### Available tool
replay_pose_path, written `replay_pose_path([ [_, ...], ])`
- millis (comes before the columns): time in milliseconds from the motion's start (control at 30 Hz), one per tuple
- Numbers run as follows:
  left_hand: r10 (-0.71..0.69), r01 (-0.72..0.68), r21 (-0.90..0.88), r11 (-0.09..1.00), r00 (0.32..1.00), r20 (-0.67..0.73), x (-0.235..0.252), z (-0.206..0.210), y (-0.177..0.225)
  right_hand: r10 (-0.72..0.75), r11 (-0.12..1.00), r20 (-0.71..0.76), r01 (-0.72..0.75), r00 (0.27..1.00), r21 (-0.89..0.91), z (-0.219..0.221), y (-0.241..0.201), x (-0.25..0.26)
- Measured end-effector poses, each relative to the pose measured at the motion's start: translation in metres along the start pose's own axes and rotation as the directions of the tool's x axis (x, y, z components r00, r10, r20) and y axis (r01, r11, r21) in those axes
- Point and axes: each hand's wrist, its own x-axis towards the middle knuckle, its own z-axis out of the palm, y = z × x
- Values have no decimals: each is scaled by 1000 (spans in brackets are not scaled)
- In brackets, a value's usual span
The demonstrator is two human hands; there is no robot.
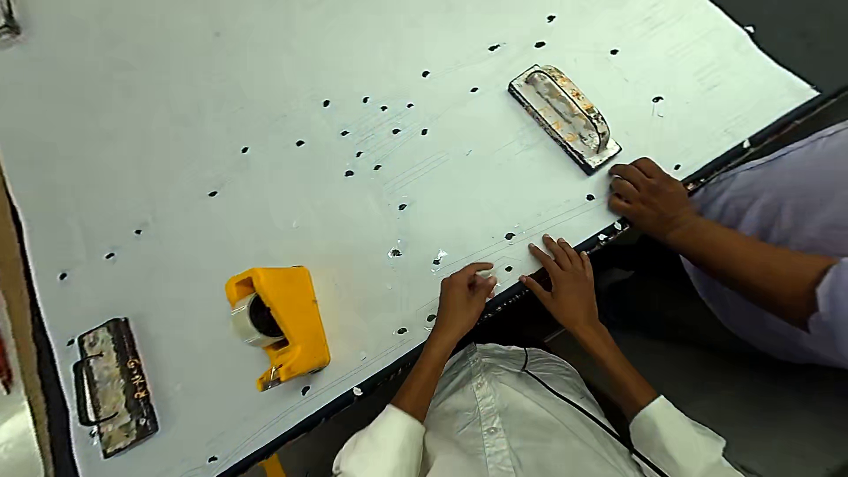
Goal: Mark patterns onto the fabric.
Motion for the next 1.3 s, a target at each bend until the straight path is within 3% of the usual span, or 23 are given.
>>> replay_pose_path([
  [100,-59,50,195,979,997,40,43,29,13,11,1000,3,-11,1000,23,-1,1,-5],
  [233,-283,240,569,786,959,-14,50,35,34,17,999,22,-18,1000,38,-5,-4,-5],
  [367,-152,167,533,829,986,-73,-1,4,11,7,1000,25,-8,1000,24,-6,-3,-4],
  [467,-7,107,403,909,970,-243,-57,-36,-23,15,996,-62,-10,998,88,-6,-8,-8],
  [533,54,113,341,933,894,-444,-98,-68,-35,-14,989,-105,29,994,148,-6,-25,-5],
  [633,41,221,256,941,675,-737,-161,-121,-48,-137,949,-115,164,984,268,8,-81,-4],
  [700,-18,336,185,923,521,-853,-190,-151,-59,-255,889,-83,267,963,371,24,-131,-4],
  [733,-74,382,134,914,483,-872,-201,-163,-67,-321,851,-49,311,946,424,33,-158,-6],
  [800,-226,417,-2,909,488,-843,-215,-180,-85,-465,771,36,385,884,507,51,-212,-13],
  [867,-364,379,-167,910,538,-761,-214,-188,-101,-589,710,93,459,803,534,69,-260,-21],
  [967,-428,305,-300,904,633,-645,-204,-194,-112,-654,697,171,500,737,514,91,-310,-31],
  [1067,-422,264,-333,905,660,-622,-195,-200,-104,-651,709,135,535,747,458,107,-330,-32],
  [1200,-342,174,-304,937,646,-683,-209,-207,-85,-666,714,77,605,742,353,108,-333,-28],
  [1300,-389,163,-378,911,641,-662,-224,-197,-85,-643,738,78,589,762,330,113,-330,-29],
])
